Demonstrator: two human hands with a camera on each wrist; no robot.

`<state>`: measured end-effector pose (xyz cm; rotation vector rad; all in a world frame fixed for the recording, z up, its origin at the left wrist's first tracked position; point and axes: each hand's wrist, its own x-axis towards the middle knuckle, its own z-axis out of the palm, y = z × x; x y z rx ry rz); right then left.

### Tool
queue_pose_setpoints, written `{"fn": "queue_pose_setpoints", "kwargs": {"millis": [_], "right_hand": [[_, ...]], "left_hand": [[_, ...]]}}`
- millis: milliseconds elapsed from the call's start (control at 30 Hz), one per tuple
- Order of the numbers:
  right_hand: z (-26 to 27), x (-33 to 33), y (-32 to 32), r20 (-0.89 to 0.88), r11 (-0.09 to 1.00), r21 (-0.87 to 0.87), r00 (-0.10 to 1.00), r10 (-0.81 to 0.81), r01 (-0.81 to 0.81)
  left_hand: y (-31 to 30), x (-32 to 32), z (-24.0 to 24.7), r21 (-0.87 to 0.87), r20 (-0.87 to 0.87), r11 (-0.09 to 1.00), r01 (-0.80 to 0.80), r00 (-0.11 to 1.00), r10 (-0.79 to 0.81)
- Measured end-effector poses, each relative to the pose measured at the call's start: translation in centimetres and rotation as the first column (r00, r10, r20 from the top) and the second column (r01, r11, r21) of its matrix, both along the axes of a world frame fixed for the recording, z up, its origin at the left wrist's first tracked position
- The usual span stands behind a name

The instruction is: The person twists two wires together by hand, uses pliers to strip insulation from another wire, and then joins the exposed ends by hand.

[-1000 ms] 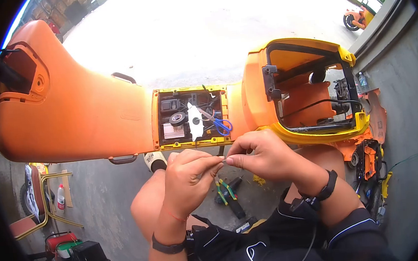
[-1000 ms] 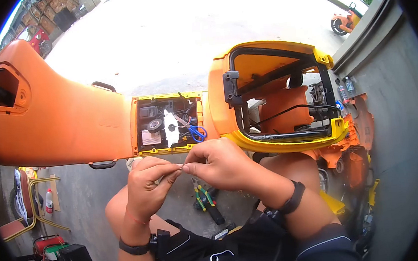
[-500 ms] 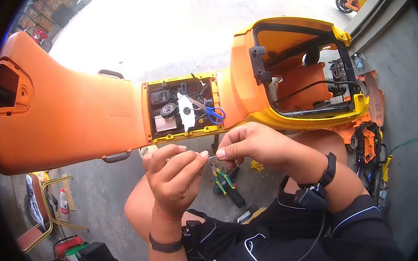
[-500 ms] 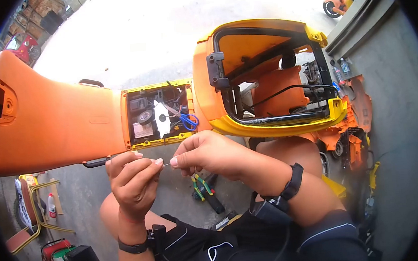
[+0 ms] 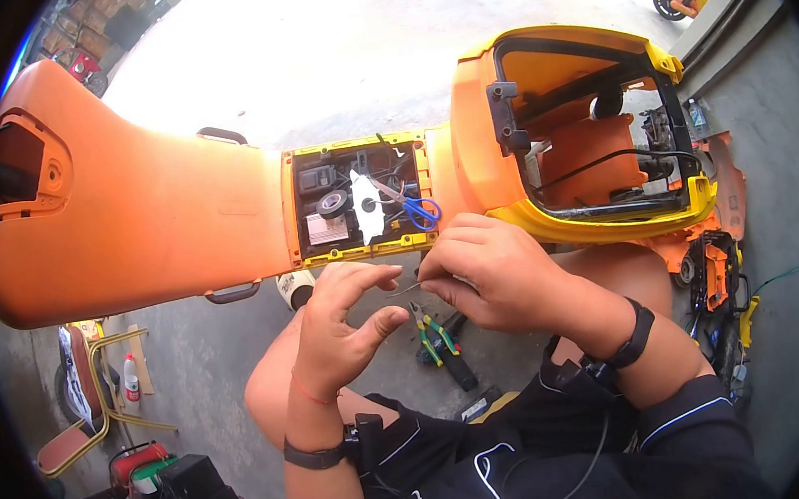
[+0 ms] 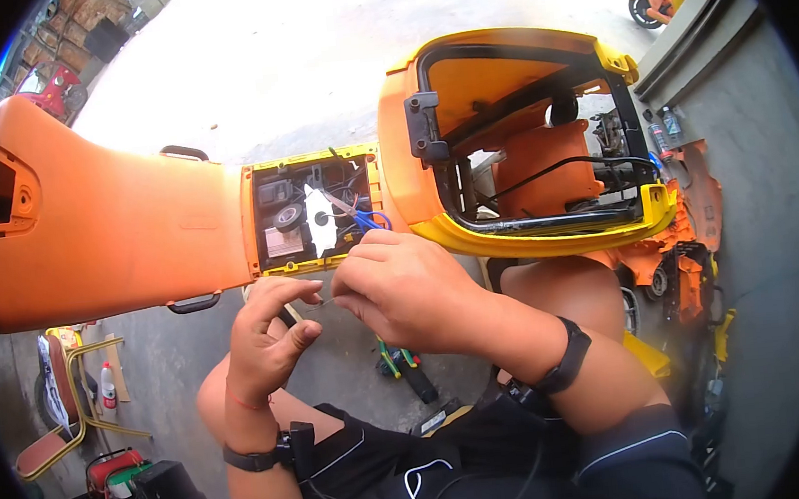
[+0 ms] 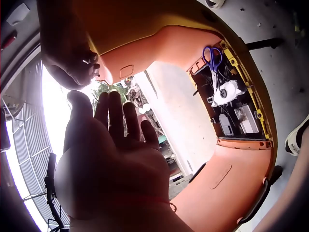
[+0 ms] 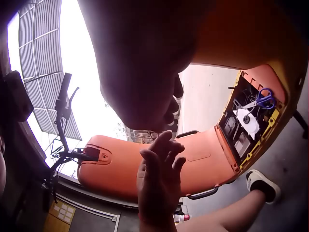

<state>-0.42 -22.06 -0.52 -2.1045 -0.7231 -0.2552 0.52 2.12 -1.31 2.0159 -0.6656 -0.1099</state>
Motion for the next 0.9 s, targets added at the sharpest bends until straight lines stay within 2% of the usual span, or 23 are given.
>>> {"fn": "queue_pose_setpoints", "kwargs": {"millis": [33, 100, 133, 200, 333, 400, 433, 500, 533, 600, 633, 667, 700, 733, 800, 833, 900], "right_hand": [[0.0, 0.0, 0.0, -0.001, 1.000, 0.001, 1.000, 0.001, -0.001], [-0.1, 0.0, 0.0, 0.110, 0.998, -0.045, 0.993, 0.038, -0.033], [-0.1, 0.0, 0.0, 0.109, 0.998, -0.046, 0.993, 0.041, -0.037], [-0.1, 0.0, 0.1, 0.168, 0.998, -0.040, 0.984, 0.051, -0.045], [-0.1, 0.0, 0.0, 0.188, 0.998, -0.054, 0.981, 0.049, -0.040], [0.0, -0.2, 0.1, 0.140, 1.000, -0.028, 0.990, -0.009, 0.014], [0.1, -0.3, 0.1, 0.140, 0.999, -0.028, 0.990, -0.011, 0.015], [0.2, -0.4, 0.1, -0.005, 0.999, -0.004, 0.999, -0.035, 0.035], [0.2, -0.5, 0.1, -0.006, 0.999, -0.005, 0.999, -0.037, 0.037], [0.1, -0.7, 0.0, -0.284, 0.996, 0.070, 0.958, -0.030, 0.052], [0.2, -0.7, 0.1, -0.285, 0.996, 0.069, 0.958, -0.030, 0.052], [0.3, -0.5, 0.2, -0.625, 0.966, 0.233, 0.778, 0.061, 0.111], [0.3, -0.3, 0.2, -0.848, 0.908, 0.354, 0.487, 0.209, 0.226], [0.2, 0.0, 0.0, -0.848, 0.908, 0.354, 0.487, 0.209, 0.226], [-0.2, 0.5, -0.6, -0.883, 0.810, 0.469, 0.154, 0.444, 0.351], [-0.2, 0.4, -0.5, -0.882, 0.809, 0.470, 0.155, 0.445, 0.353], [0.0, 0.1, -0.1, -0.857, 0.802, 0.501, 0.319, 0.405, 0.325]], "left_hand": [[0.2, 0.0, -0.1, 0.001, -0.001, 1.000, -0.001, 1.000, 0.001], [0.4, 0.0, -0.2, -0.123, -0.301, 0.990, 0.067, 0.948, -0.102], [0.6, -0.1, -0.1, -0.124, -0.302, 0.990, 0.064, 0.948, -0.099], [0.9, -0.2, 0.3, -0.186, -0.519, 0.978, 0.092, 0.836, -0.177], [0.5, -0.3, 0.4, -0.194, -0.505, 0.979, 0.059, 0.850, -0.152], [-0.1, -0.4, 0.4, -0.106, -0.277, 0.994, -0.024, 0.961, -0.007], [-0.2, -0.5, 0.3, -0.106, -0.277, 0.994, -0.022, 0.961, -0.008], [-0.4, -0.5, 0.0, -0.049, -0.059, 0.997, -0.056, 0.997, 0.053], [-0.6, -0.5, 0.0, -0.050, -0.061, 0.997, -0.055, 0.997, 0.051], [-0.8, -0.7, 0.3, 0.036, 0.138, 0.992, -0.119, 0.984, 0.113], [-0.9, -0.8, 0.4, 0.035, 0.136, 0.992, -0.118, 0.984, 0.113], [-1.0, -0.8, 0.6, 0.052, 0.255, 0.987, -0.151, 0.958, 0.133], [-1.0, -0.9, 0.7, 0.066, 0.371, 0.981, -0.185, 0.917, 0.148], [-1.0, -1.0, 1.1, 0.066, 0.371, 0.981, -0.185, 0.917, 0.148], [-0.9, -1.2, 1.7, 0.105, 0.666, 0.972, -0.211, 0.740, 0.089], [-0.8, -0.9, 1.6, 0.106, 0.666, 0.972, -0.209, 0.741, 0.087], [-0.4, -0.1, 0.8, 0.084, 0.593, 0.986, -0.146, 0.802, 0.068]]}}
